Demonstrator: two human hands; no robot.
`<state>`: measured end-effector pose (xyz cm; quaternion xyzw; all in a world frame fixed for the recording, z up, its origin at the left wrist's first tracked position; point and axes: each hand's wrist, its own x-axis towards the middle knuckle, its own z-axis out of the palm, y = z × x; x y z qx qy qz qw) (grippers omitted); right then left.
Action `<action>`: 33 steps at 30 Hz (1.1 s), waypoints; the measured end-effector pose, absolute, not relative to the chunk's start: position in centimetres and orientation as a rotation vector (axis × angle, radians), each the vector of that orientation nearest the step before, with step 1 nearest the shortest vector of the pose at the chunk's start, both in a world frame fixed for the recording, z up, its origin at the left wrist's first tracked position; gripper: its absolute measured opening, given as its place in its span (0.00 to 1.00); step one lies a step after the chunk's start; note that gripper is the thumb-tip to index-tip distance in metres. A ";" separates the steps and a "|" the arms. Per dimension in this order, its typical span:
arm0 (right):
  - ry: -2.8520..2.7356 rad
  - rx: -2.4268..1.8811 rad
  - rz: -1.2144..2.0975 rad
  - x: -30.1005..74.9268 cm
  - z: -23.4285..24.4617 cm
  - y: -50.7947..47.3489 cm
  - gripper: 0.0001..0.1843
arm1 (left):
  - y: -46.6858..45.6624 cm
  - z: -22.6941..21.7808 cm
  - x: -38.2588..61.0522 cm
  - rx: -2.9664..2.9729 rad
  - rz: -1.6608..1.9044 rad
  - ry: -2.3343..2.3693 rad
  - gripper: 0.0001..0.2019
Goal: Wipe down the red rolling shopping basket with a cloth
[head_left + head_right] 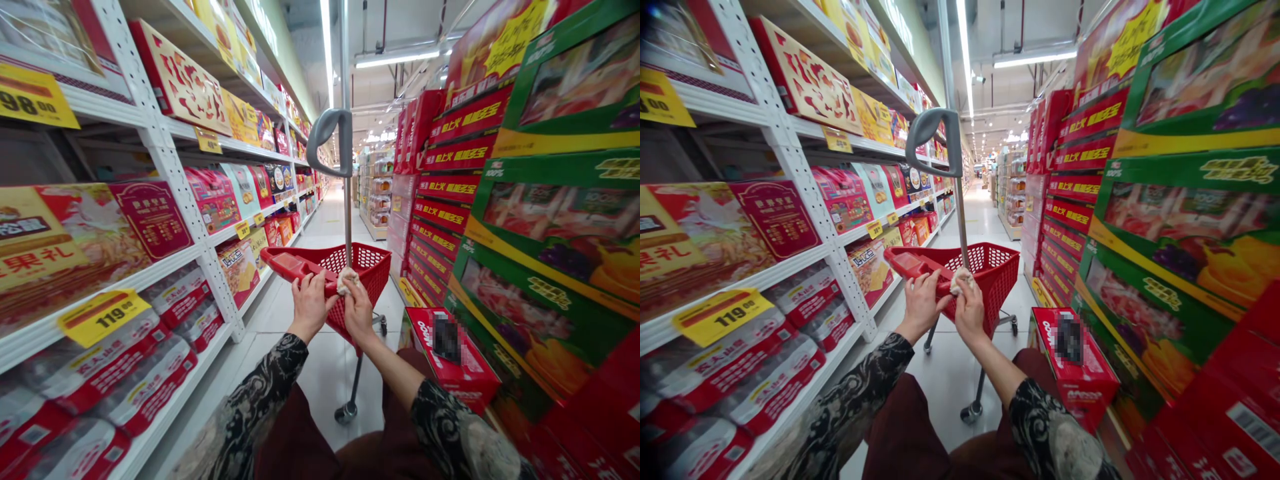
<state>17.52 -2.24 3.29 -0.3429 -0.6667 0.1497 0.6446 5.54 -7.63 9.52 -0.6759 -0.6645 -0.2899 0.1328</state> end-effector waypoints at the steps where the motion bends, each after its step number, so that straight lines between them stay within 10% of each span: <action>1: -1.546 -0.776 0.329 17.9 3.6 -2.1 0.20 | -7.4 9.7 5.1 -1.979 -0.851 -1.910 0.32; 33: -1.896 -0.863 0.359 21.5 9.5 -4.1 0.20 | -8.8 11.1 7.3 -1.995 -0.675 -1.759 0.22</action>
